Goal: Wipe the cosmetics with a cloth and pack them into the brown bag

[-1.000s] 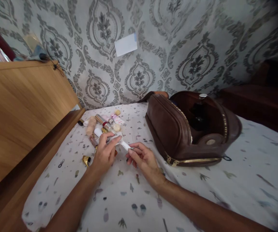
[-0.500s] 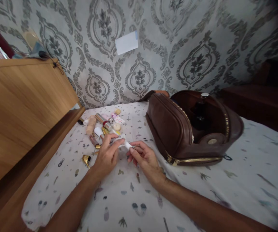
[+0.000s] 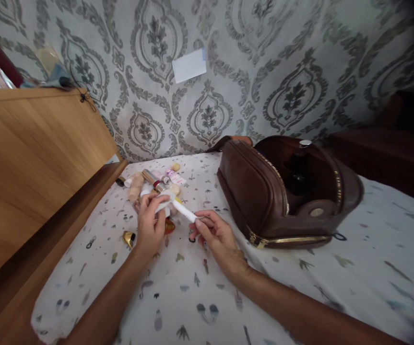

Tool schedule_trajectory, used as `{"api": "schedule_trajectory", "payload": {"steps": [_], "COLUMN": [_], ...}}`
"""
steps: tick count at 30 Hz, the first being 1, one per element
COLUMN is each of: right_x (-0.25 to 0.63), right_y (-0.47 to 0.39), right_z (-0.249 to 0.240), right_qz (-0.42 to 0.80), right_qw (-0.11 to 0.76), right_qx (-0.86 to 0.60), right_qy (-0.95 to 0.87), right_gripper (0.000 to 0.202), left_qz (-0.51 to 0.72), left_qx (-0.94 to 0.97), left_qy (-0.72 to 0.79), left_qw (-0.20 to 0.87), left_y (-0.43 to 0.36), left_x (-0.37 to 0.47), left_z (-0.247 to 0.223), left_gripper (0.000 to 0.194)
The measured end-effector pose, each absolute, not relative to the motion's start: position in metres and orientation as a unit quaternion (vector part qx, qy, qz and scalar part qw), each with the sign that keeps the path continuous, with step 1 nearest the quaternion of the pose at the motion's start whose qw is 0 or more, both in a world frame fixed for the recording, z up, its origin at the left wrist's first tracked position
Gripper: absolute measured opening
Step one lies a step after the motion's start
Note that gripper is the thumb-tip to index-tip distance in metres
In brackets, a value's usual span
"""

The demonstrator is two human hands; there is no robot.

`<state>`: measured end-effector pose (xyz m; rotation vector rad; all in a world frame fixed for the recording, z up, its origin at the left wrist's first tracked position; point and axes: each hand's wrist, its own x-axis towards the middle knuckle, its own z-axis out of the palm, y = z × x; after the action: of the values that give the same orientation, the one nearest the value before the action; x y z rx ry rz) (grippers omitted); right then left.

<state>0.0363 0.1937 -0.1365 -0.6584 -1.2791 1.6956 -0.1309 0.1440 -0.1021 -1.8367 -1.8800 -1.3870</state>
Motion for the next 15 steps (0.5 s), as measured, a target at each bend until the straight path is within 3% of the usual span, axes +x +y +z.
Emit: {"api": "schedule_trajectory", "payload": {"steps": [4, 11, 15], "right_x": [0.036, 0.037, 0.037], "right_y": [0.195, 0.194, 0.194], "right_z": [-0.137, -0.137, -0.137], "right_qz": [0.686, 0.680, 0.675], "right_qw": [0.445, 0.438, 0.424], "right_qx": [-0.272, -0.270, -0.255], "right_qy": [-0.508, -0.523, -0.547], "right_gripper": [0.040, 0.042, 0.041], "left_qz": [-0.530, -0.715, -0.702], "left_qx": [-0.555, -0.338, -0.316], "left_qy": [-0.640, -0.512, -0.449], "left_qw": [0.035, -0.334, -0.454], "left_y": [0.148, 0.156, 0.155], "left_x": [-0.136, -0.122, -0.113], "left_z": [-0.102, -0.105, -0.101], "left_gripper": [0.027, 0.045, 0.046]}}
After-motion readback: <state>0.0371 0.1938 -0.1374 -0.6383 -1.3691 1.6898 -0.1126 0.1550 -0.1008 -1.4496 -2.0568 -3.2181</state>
